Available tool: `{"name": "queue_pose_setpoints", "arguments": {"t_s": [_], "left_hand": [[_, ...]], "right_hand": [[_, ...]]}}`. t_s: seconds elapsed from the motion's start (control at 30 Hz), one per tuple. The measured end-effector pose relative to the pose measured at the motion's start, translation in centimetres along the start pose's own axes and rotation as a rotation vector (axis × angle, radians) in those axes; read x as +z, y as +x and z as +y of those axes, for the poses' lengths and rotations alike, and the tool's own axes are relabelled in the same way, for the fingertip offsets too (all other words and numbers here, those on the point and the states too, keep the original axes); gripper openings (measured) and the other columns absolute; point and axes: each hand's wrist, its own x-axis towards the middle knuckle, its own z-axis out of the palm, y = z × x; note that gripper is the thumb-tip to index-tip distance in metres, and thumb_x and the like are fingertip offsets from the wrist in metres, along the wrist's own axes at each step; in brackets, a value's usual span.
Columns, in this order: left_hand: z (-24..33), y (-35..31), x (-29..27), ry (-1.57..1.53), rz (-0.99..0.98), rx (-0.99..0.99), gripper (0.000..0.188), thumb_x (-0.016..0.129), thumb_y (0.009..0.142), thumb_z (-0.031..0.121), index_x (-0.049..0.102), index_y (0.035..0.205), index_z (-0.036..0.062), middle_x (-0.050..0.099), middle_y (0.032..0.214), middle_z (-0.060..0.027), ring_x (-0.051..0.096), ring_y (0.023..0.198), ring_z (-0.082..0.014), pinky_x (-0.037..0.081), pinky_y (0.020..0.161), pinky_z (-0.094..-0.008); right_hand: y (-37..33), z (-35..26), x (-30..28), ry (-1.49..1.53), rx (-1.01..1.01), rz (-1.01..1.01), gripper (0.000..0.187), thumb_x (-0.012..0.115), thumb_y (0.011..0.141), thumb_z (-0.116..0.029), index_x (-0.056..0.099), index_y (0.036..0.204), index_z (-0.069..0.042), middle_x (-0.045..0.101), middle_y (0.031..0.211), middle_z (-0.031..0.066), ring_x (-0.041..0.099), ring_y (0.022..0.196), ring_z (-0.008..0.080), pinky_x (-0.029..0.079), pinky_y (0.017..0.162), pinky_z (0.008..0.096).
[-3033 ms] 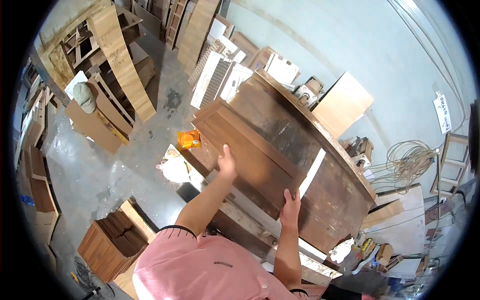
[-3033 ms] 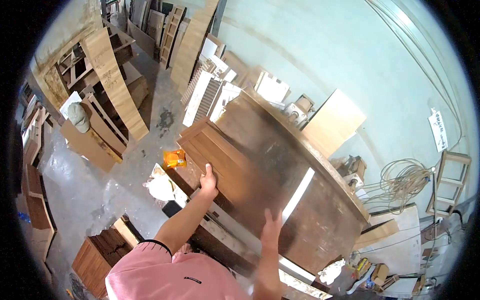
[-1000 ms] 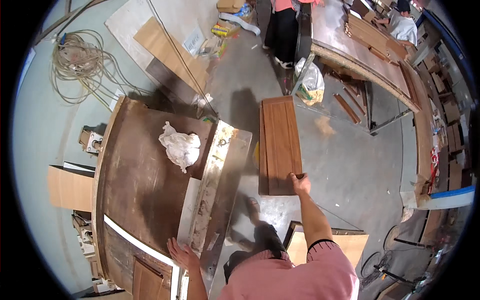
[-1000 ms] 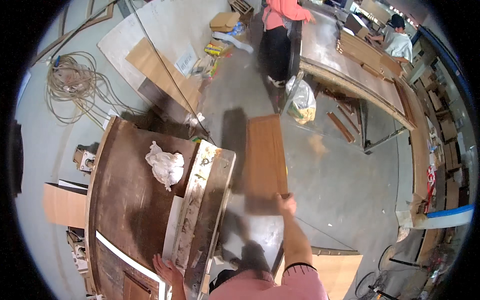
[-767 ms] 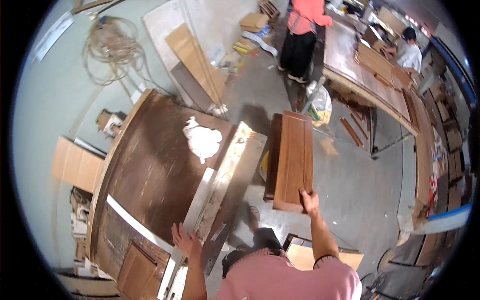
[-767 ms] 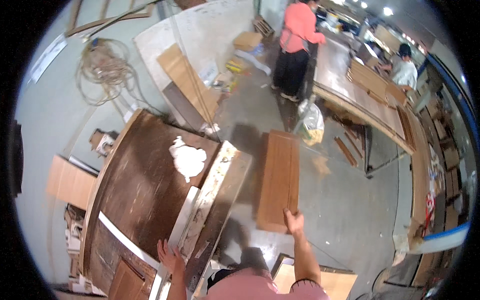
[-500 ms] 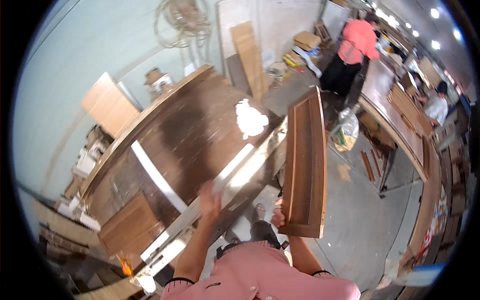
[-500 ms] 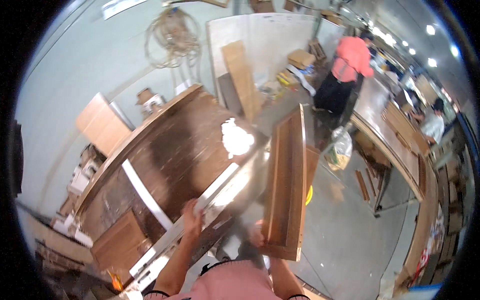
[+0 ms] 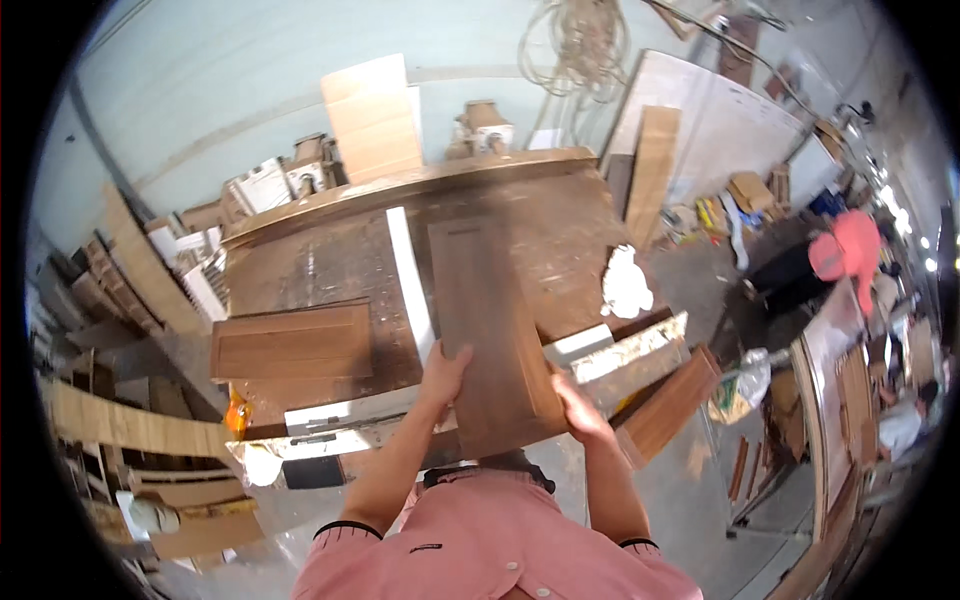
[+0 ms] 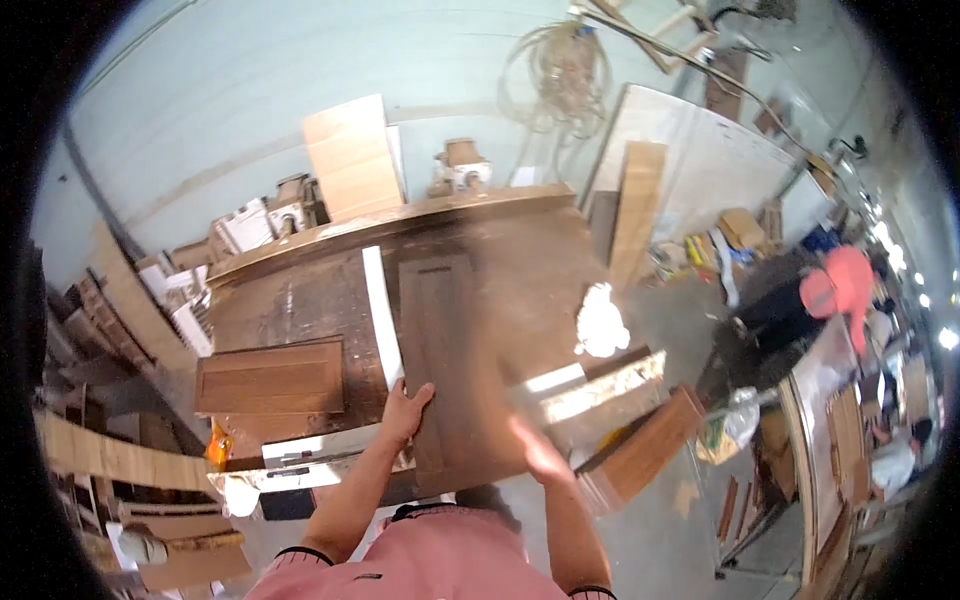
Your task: The person picks up finished wood panels one at a time and aligns them onto a guide rail on a workshop bench, checking their fit by hand.
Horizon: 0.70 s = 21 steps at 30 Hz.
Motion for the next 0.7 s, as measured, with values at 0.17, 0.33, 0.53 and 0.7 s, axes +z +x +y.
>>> {"name": "queue_pose_setpoints", "arguments": {"t_s": [0.17, 0.33, 0.53, 0.7], "left_hand": [[-3.5, 5.2, -2.1, 0.150, 0.093, -0.118, 0.070, 0.072, 0.096, 0.042, 0.052, 0.139, -0.0087, 0.067, 0.128, -0.0194, 0.065, 0.114, -0.0275, 0.050, 0.098, -0.0393], [-5.2, 10.6, -3.6, 0.733, 0.357, 0.141, 0.059, 0.064, 0.095, 0.046, 0.061, 0.137, 0.0055, 0.066, 0.124, -0.0195, 0.062, 0.117, -0.0376, 0.049, 0.101, -0.0454], [-7.8, 12.6, -3.7, 0.817, 0.366, -0.038, 0.061, 0.062, 0.098, 0.047, 0.054, 0.145, 0.0082, 0.047, 0.147, -0.0230, 0.044, 0.134, -0.0430, 0.041, 0.109, -0.0524], [-8.8, 12.5, -3.4, 0.838, 0.424, 0.070, 0.058, 0.065, 0.095, 0.042, 0.057, 0.141, 0.0083, 0.051, 0.143, -0.0227, 0.049, 0.129, -0.0439, 0.042, 0.107, -0.0549]], "right_hand": [[8.0, -0.5, 2.8, -0.346, -0.100, 0.121, 0.080, 0.074, 0.094, -0.024, 0.032, 0.159, 0.000, 0.051, 0.152, 0.0179, 0.051, 0.137, 0.0271, 0.040, 0.113, 0.0368], [17.0, 0.0, 1.3, -0.567, -0.212, 0.169, 0.081, 0.080, 0.088, -0.020, 0.039, 0.155, 0.000, 0.057, 0.146, 0.0204, 0.056, 0.132, 0.0289, 0.044, 0.110, 0.0377], [24.4, -1.3, 2.3, -0.684, -0.173, 0.168, 0.081, 0.083, 0.082, -0.025, 0.047, 0.153, -0.010, 0.054, 0.145, 0.0201, 0.056, 0.129, 0.0351, 0.045, 0.109, 0.0438], [26.6, 0.2, 2.9, -1.139, -0.242, 0.144, 0.069, 0.083, 0.083, -0.027, 0.057, 0.146, -0.019, 0.037, 0.153, 0.0176, 0.044, 0.132, 0.0383, 0.042, 0.110, 0.0499]]}}
